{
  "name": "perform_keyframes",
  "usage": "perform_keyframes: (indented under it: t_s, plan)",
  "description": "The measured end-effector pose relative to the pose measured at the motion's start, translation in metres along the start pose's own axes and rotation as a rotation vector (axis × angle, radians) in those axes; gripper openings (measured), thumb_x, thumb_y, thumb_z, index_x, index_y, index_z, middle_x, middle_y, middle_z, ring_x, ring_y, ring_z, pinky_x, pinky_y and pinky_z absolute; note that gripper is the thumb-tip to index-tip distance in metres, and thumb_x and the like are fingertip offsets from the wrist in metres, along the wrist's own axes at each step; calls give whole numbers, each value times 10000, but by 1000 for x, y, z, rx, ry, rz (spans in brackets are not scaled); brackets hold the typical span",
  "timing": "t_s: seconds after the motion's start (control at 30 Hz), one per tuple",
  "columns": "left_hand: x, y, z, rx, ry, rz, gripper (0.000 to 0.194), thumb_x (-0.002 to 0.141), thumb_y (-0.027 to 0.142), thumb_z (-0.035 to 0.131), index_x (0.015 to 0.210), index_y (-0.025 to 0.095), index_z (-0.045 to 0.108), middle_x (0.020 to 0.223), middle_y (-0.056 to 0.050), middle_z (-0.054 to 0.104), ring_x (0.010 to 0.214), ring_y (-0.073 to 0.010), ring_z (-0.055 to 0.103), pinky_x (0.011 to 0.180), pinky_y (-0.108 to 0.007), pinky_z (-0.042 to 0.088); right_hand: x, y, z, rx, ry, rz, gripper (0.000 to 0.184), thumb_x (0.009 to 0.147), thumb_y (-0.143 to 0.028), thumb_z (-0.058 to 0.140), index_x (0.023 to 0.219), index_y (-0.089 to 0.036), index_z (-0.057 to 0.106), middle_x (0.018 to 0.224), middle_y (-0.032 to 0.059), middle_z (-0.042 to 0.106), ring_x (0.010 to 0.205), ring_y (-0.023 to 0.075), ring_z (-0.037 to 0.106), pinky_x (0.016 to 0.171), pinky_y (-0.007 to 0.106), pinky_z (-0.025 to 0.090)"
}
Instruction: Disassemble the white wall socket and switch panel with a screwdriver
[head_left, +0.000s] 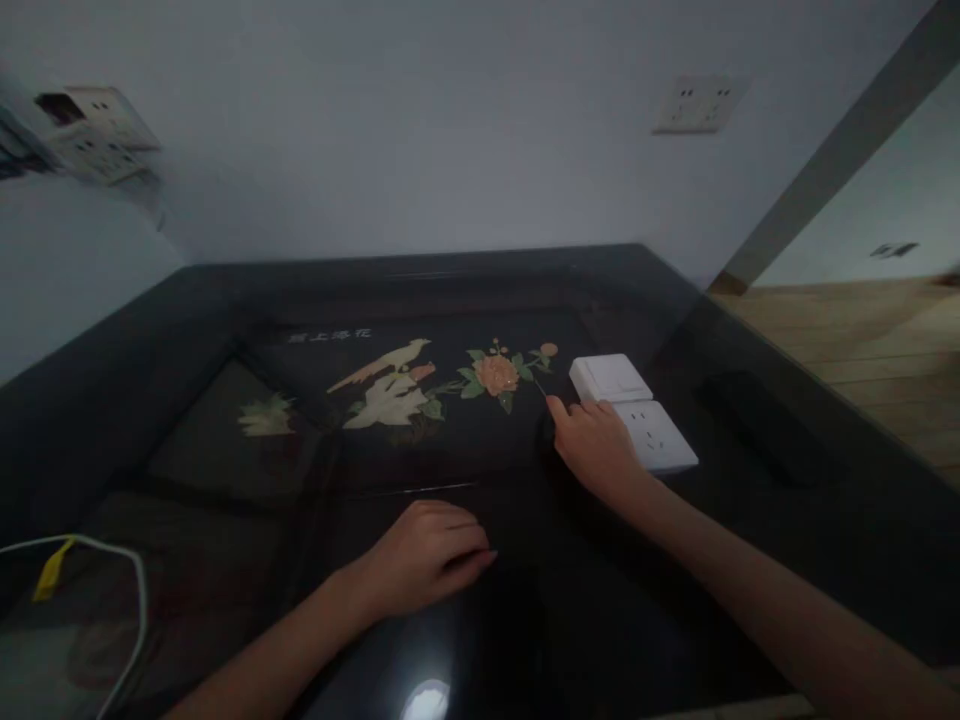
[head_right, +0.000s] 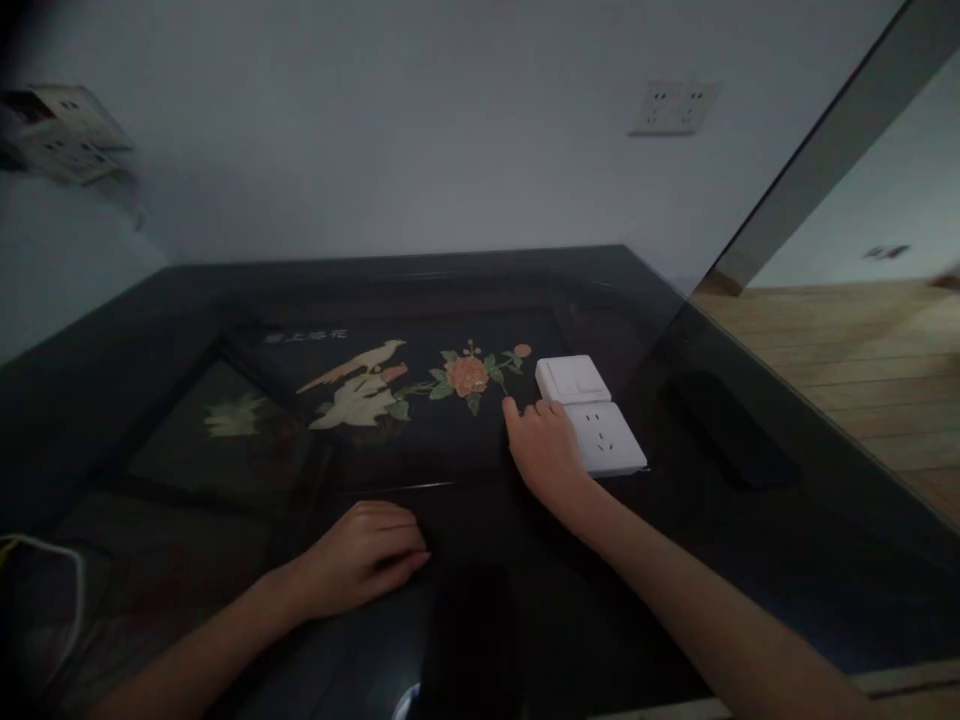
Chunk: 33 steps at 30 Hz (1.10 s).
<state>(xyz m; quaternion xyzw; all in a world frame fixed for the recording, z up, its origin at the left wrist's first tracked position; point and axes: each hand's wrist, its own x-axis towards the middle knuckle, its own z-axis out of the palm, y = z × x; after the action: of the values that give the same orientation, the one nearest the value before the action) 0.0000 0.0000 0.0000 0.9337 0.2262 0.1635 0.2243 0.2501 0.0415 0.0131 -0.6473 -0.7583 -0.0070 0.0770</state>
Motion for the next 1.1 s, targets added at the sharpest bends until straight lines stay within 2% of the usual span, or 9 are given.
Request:
perform_keyframes:
  t_s: [0.13, 0.33, 0.43, 0.53, 0.6, 0.7, 0.8, 0.9, 1.1]
  plan:
    - [0, -1, -1, -65, 4, -49, 325, 988, 235, 417, 726, 175, 600, 648, -19, 630, 586, -139, 584, 574, -257, 389, -5, 8, -15, 248, 82, 18, 371, 842, -176, 609, 1211, -139, 627, 882, 95, 694, 847, 232, 644, 798, 398, 501]
    - [6, 7, -12, -250, 17, -181, 243, 964, 232, 463, 817, 169, 646, 716, -18, 663, 653, -138, 615, 616, -229, 438, -15, 75, -46, 755, 286, 232, 360, 788, -390, 632, 1096, -210, 677, 758, 19, 637, 632, 154, 572, 571, 287, 445]
    - [16, 13, -17, -366, 35, -262, 187, 945, 232, 499, 875, 174, 663, 779, -15, 682, 687, -133, 622, 640, -224, 467, -15, 112, -42, 996, 407, 398, 373, 750, -481, 659, 1027, -231, 671, 726, -2, 608, 586, 139, 550, 524, 280, 438]
    - [35, 17, -12, -504, 101, -334, 137, 923, 228, 534, 904, 180, 661, 842, -21, 680, 782, -154, 632, 724, -265, 503, -14, 137, -28, 1208, 451, 503, 364, 694, -504, 708, 947, -247, 664, 666, -24, 572, 570, 135, 543, 558, 304, 498]
    - [54, 16, -4, -619, 176, -392, 119, 925, 231, 540, 968, 188, 641, 919, -34, 684, 858, -167, 642, 791, -300, 530, -12, 146, -19, 1319, 445, 543, 314, 705, -469, 728, 925, -254, 665, 642, -33, 551, 587, 133, 549, 618, 317, 542]
    - [93, 12, 13, -812, 273, -464, 188, 932, 205, 536, 1112, 203, 590, 1167, -81, 672, 1104, -197, 637, 963, -365, 527, -11, 154, -10, 1428, 423, 601, 219, 830, -404, 676, 955, -226, 654, 697, -26, 570, 652, 125, 577, 679, 316, 566]
    - [138, 9, 34, -955, 365, -529, 356, 961, 177, 449, 1311, 226, 493, 1403, -123, 549, 1320, -221, 526, 1093, -401, 452, -11, 157, -8, 1484, 361, 665, 240, 936, -361, 594, 1065, -160, 625, 958, 34, 651, 819, 145, 636, 735, 339, 568]
    - [177, 12, 54, -1040, 443, -576, 512, 959, 199, 445, 1459, 225, 338, 1531, -143, 410, 1446, -258, 371, 1173, -442, 353, -11, 153, -8, 1510, 262, 700, 274, 947, -350, 588, 1137, -155, 614, 1137, 74, 646, 955, 180, 649, 808, 377, 568]
    - [215, 23, 81, -1096, 518, -532, 799, 922, 165, 514, 1553, 311, 47, 1631, -86, 236, 1507, -252, 236, 1221, -463, 244, -11, 137, -9, 1477, 158, 683, 248, 949, -345, 586, 1095, -150, 631, 1080, 62, 666, 900, 160, 657, 781, 352, 569]
